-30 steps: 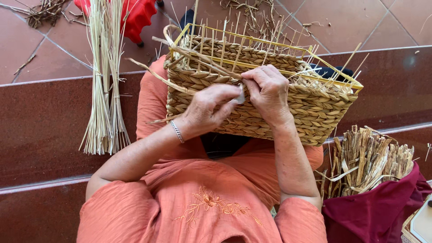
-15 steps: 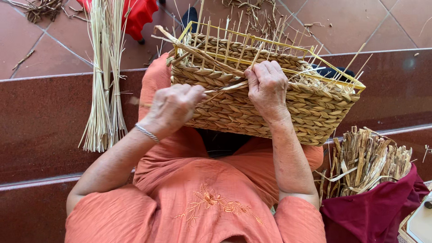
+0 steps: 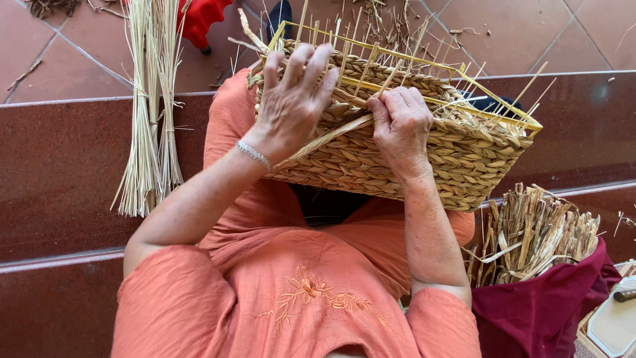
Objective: The person weaves a rectangular basket by hand, interlacing dried palm leaves through a yellow frame. They repeatedly rotate the basket to work on different sides and tuck in loose strands to maintain a tight weave.
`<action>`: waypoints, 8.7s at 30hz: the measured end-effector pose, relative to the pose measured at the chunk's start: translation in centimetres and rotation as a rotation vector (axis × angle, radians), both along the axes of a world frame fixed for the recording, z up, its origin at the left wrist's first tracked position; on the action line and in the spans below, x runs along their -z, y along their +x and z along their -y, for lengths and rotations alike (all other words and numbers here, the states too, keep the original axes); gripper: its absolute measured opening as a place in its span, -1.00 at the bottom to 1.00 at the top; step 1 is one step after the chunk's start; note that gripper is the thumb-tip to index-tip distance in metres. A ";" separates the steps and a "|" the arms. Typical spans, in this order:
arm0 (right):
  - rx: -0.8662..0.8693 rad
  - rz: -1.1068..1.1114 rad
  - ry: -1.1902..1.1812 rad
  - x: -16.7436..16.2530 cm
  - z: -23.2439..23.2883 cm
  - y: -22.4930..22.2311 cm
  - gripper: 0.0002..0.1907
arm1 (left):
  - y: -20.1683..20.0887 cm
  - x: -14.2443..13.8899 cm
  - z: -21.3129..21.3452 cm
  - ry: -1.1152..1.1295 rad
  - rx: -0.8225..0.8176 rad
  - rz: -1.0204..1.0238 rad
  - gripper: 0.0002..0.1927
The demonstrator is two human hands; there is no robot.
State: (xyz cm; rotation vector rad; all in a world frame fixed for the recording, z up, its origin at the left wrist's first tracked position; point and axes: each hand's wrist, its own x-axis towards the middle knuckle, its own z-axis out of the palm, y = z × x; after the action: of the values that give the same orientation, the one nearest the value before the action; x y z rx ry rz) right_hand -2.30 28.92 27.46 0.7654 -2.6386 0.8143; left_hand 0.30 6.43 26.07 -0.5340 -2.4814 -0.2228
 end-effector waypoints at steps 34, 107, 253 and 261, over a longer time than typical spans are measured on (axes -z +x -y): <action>1.056 0.072 0.046 12.8 -34.7 18.0 -0.95 | 7.7 2.7 9.7 0.895 -0.157 0.771 -0.68; -0.015 -0.212 -0.033 2.2 1.7 -0.7 -0.85 | 5.8 0.0 1.2 0.132 0.080 0.365 -0.78; -0.207 -0.109 0.021 0.3 6.3 -0.8 -0.80 | 5.5 1.1 3.5 0.131 0.046 0.326 -0.81; -0.294 0.137 -0.055 -4.2 7.1 -0.4 -0.75 | 2.5 -4.0 6.8 0.135 -0.065 0.009 -0.86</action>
State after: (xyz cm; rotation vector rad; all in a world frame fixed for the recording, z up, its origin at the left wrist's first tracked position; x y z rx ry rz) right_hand -2.69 21.84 31.64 1.1382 -2.6441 1.0438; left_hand 2.77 -0.33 30.04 -0.3958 -2.4668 -0.3647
